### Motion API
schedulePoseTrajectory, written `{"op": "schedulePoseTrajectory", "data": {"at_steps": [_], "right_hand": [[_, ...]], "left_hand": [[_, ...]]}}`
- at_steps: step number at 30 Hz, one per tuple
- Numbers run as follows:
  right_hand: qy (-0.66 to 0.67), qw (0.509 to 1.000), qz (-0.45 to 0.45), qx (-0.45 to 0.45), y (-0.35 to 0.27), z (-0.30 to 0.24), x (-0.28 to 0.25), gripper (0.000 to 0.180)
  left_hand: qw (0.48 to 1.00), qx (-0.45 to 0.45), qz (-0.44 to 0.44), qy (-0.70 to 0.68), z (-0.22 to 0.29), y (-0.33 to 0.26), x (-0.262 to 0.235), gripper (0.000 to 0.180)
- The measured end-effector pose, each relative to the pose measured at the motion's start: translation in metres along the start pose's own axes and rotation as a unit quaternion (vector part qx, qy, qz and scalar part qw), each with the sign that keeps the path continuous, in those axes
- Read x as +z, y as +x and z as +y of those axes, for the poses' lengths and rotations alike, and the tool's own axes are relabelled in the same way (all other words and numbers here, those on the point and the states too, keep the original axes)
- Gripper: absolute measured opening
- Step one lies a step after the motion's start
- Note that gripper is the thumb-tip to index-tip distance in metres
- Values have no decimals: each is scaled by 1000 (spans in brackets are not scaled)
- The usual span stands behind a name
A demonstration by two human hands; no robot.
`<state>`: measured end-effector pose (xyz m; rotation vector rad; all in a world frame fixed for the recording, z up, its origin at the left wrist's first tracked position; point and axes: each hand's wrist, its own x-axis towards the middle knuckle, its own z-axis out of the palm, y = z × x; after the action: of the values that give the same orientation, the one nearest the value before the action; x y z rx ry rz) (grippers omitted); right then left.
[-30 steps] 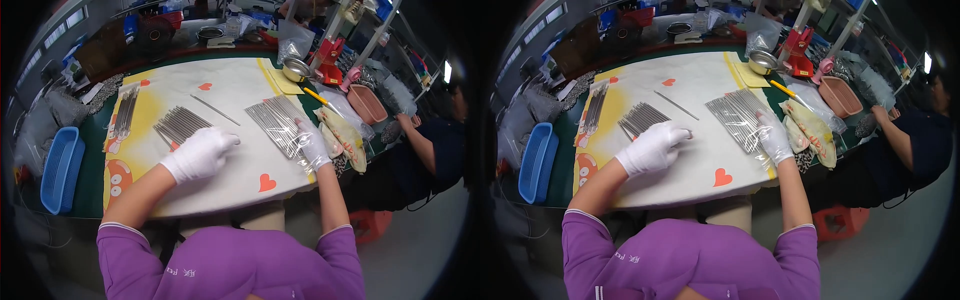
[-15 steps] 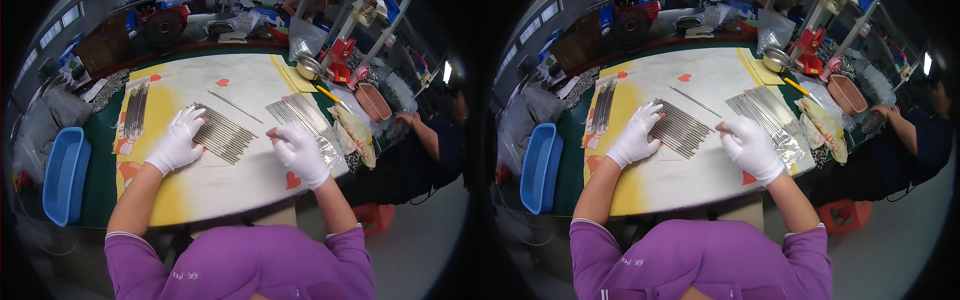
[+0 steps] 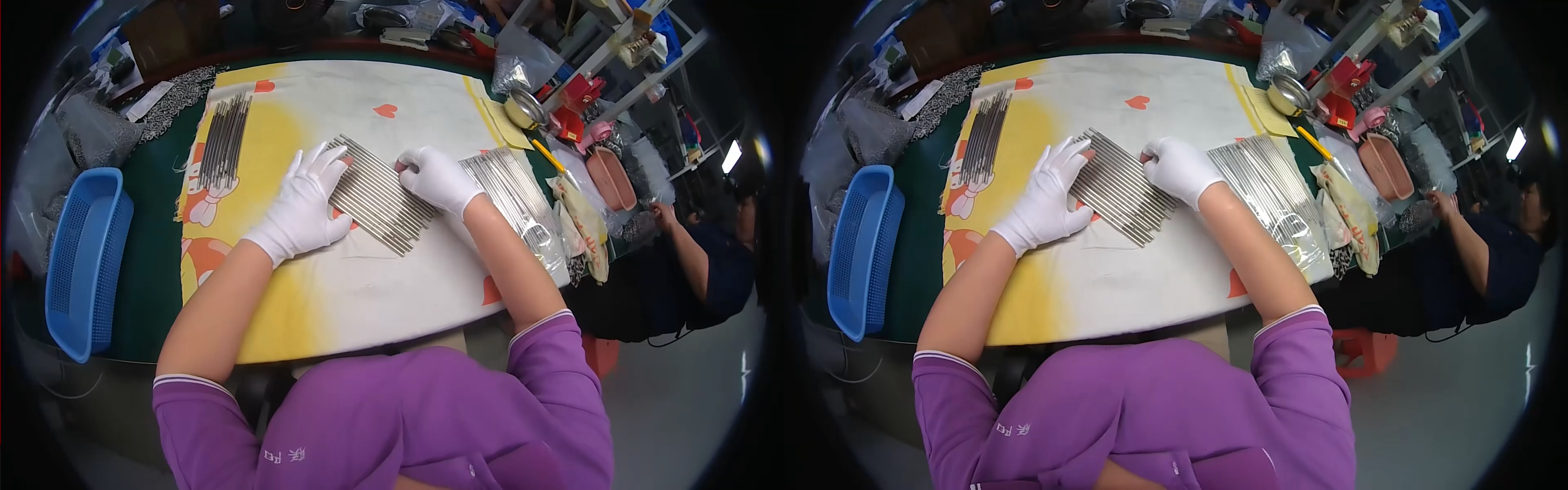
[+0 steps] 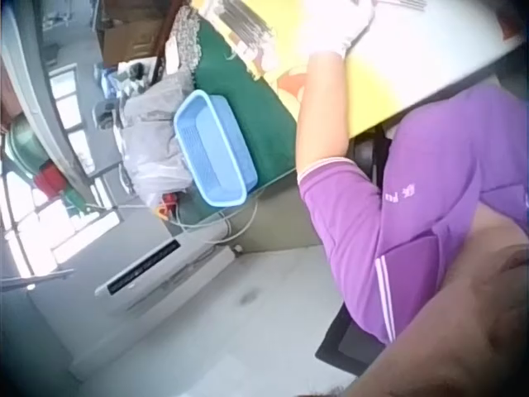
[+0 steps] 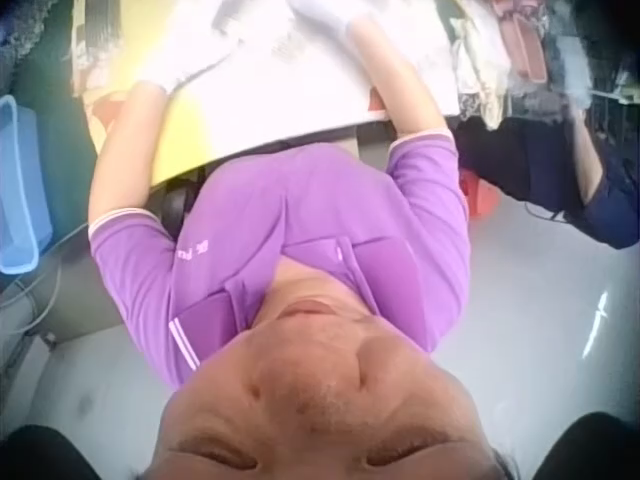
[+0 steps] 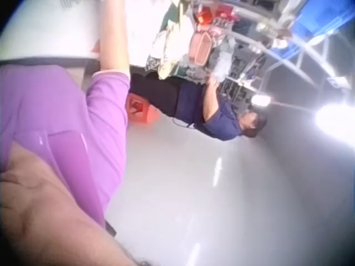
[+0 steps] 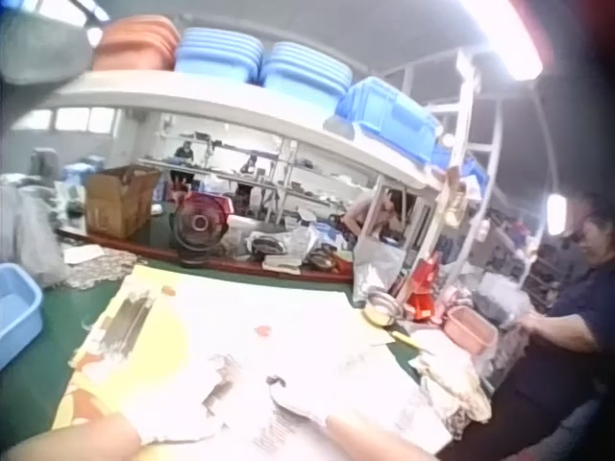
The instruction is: Inspecting and bundling thin metal rods into groups at an assembly station.
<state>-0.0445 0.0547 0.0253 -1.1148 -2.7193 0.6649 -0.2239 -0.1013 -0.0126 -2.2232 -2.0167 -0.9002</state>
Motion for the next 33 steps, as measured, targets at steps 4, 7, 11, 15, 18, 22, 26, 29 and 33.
{"op": "schedulePoseTrajectory", "data": {"at_steps": [4,7,11,15,18,22,26,29,33], "right_hand": [[-2,998,-49,-24,-4,-9,-4,26],[-6,994,-96,-54,-17,-36,-5,38],[-168,975,-131,-64,-27,-72,-4,64],[-229,951,-199,-60,-17,-77,-1,55],[-192,962,-189,-41,-17,-85,-2,43],[-232,959,-163,-4,-11,-82,13,29],[-164,976,-139,-14,-11,-75,10,35],[-189,974,-122,-20,-9,-76,16,25],[-177,975,-129,-39,-4,-73,16,22]], "left_hand": [[1000,-6,-1,11,0,2,-2,67],[999,-1,-17,41,-2,1,-3,71],[998,5,-36,46,0,2,-3,71],[1000,-5,-19,15,4,5,1,76],[999,-21,-22,39,0,-1,-2,79],[998,-21,-33,52,1,0,-2,82],[998,1,-21,51,-4,-2,3,78],[999,6,-25,21,-4,-1,-3,76],[999,-14,-37,8,-7,-3,2,76]]}}
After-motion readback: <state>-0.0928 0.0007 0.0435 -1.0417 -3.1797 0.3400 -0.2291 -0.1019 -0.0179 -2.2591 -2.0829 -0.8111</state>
